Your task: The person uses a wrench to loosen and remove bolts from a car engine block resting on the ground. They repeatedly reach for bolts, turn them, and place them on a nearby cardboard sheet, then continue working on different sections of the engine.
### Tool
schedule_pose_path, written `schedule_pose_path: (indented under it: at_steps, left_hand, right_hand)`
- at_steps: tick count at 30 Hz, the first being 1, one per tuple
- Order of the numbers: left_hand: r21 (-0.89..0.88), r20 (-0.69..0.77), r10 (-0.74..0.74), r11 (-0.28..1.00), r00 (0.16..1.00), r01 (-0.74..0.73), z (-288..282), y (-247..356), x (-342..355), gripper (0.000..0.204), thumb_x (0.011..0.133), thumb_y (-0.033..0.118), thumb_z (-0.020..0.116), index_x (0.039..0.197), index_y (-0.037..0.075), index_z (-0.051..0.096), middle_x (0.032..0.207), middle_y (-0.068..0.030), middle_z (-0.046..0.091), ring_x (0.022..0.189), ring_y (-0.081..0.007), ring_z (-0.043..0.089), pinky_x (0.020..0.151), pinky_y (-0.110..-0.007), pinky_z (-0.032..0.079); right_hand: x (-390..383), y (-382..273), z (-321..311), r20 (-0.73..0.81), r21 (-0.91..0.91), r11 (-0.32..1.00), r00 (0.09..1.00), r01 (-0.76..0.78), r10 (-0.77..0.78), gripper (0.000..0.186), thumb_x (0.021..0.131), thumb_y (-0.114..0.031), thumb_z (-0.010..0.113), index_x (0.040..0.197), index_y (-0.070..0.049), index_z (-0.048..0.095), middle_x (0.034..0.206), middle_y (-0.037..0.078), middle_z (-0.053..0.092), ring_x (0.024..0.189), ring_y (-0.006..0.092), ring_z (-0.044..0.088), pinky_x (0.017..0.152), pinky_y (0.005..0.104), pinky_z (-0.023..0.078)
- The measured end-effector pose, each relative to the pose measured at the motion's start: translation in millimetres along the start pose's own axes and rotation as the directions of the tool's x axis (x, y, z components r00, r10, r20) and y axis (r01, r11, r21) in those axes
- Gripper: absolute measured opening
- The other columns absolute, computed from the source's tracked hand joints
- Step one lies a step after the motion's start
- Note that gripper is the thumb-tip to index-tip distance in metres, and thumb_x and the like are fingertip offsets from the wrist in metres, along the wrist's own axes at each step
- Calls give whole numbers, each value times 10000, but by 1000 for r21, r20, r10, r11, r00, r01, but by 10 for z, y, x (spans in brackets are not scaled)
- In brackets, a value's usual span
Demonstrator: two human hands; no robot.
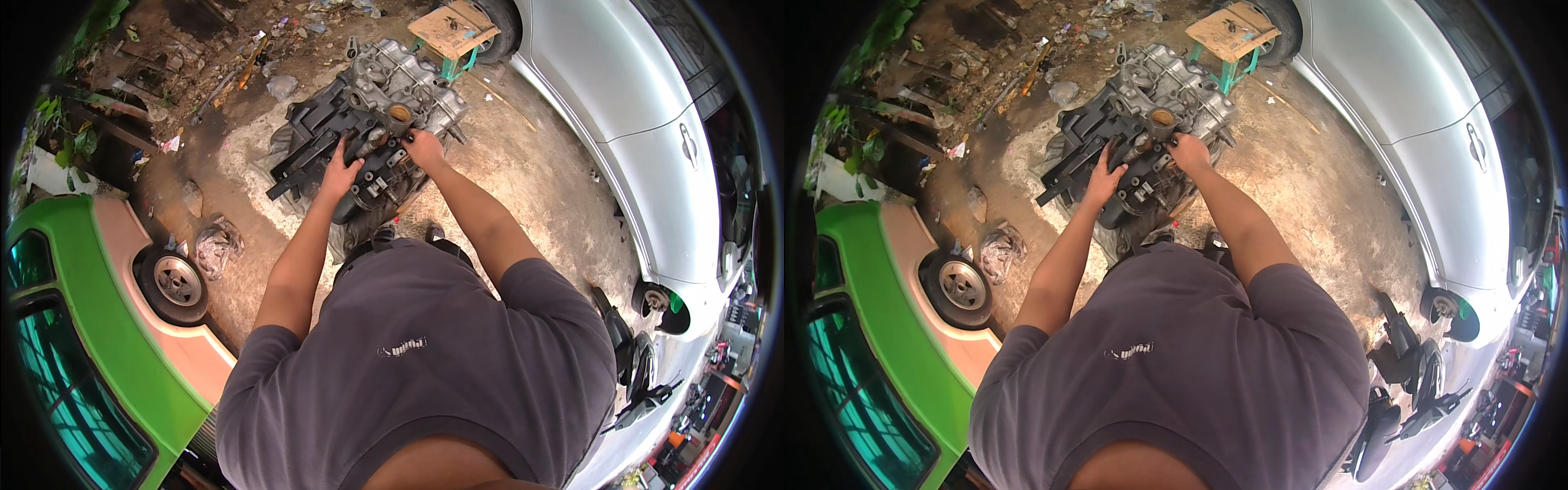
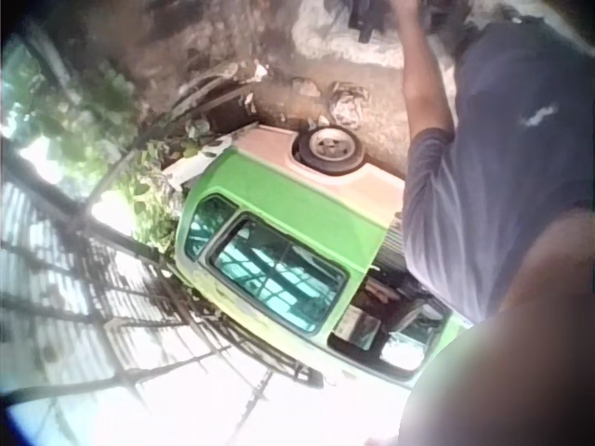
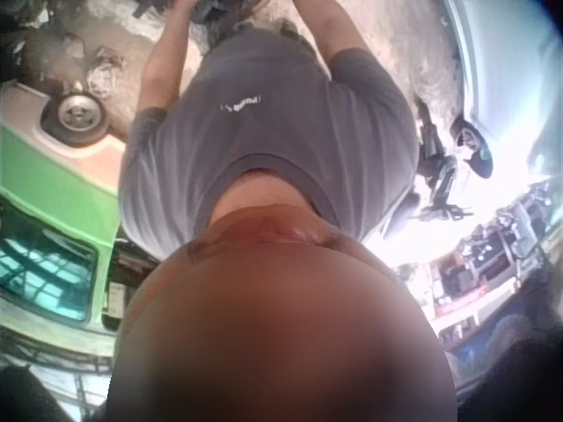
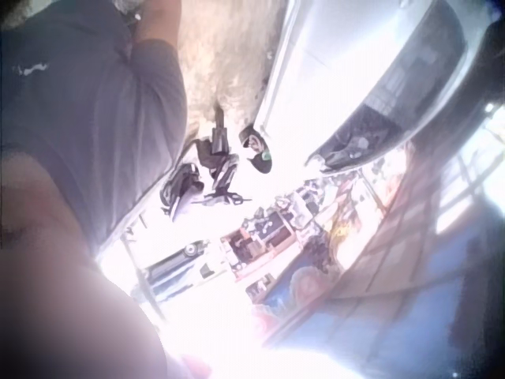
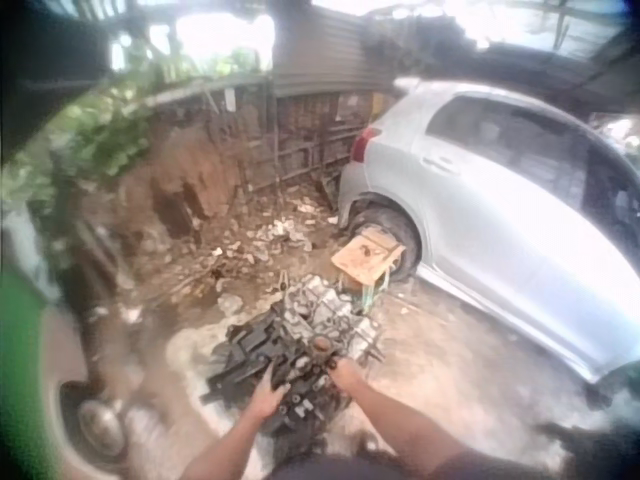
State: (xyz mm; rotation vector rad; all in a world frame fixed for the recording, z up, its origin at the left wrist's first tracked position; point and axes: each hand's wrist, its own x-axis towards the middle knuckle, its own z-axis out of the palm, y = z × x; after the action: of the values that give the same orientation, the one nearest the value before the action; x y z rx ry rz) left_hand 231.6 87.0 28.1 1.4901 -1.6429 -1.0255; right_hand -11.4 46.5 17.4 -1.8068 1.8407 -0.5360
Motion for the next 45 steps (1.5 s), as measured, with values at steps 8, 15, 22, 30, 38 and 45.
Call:
schedule_pose_path:
  at_steps: [8,15,22,30,38,45]
  left_hand:
    - [26,-103,-117,992,988,120,142,-5,-392,765,840,224,659,1493,81,289,1368,-282,489,1246,-401,505,1045,-393,384]
    - [-60,-119,-124,991,985,117,194,40,-496,753,853,197,646,1500,78,280,1427,-266,437,1334,-352,436,1083,-381,347]
    - [-98,-137,-122,989,983,109,236,-74,-505,743,856,175,648,1496,78,284,1404,-256,464,1311,-333,462,1070,-369,363]
    - [-175,-148,-109,981,983,83,91,-28,-329,708,864,124,631,1486,69,299,1407,-232,471,1313,-317,461,1058,-361,375]
    - [-207,-121,18,977,993,-43,195,-42,30,679,849,123,634,1459,50,344,1360,-208,523,1263,-330,509,1037,-370,392]
    - [-157,-95,57,985,994,-72,173,-4,273,642,843,136,642,1424,37,387,1328,-186,548,1227,-326,537,1020,-373,407]
  right_hand:
    - [-20,-88,-94,59,-119,993,998,-8,15,341,885,-326,614,1163,-132,648,1018,154,688,978,341,640,824,455,521]
    - [-17,-190,-143,38,-62,993,994,-99,102,319,868,-344,637,1085,-114,675,1010,159,688,972,345,645,816,458,525]
    - [61,-226,-51,4,-30,982,982,-187,187,344,827,-309,683,1086,-82,674,983,185,688,964,375,640,821,469,521]
    - [-16,153,-43,-139,359,932,990,50,0,279,833,-267,708,1009,-51,711,922,158,714,871,320,678,764,396,517]
    - [-24,373,-330,-155,512,859,982,-13,107,231,827,-187,725,991,-25,727,874,96,727,793,149,662,749,286,507]
    - [-35,294,-249,-163,477,873,966,-102,202,330,787,-262,706,1028,-37,713,892,162,714,830,264,688,764,348,518]
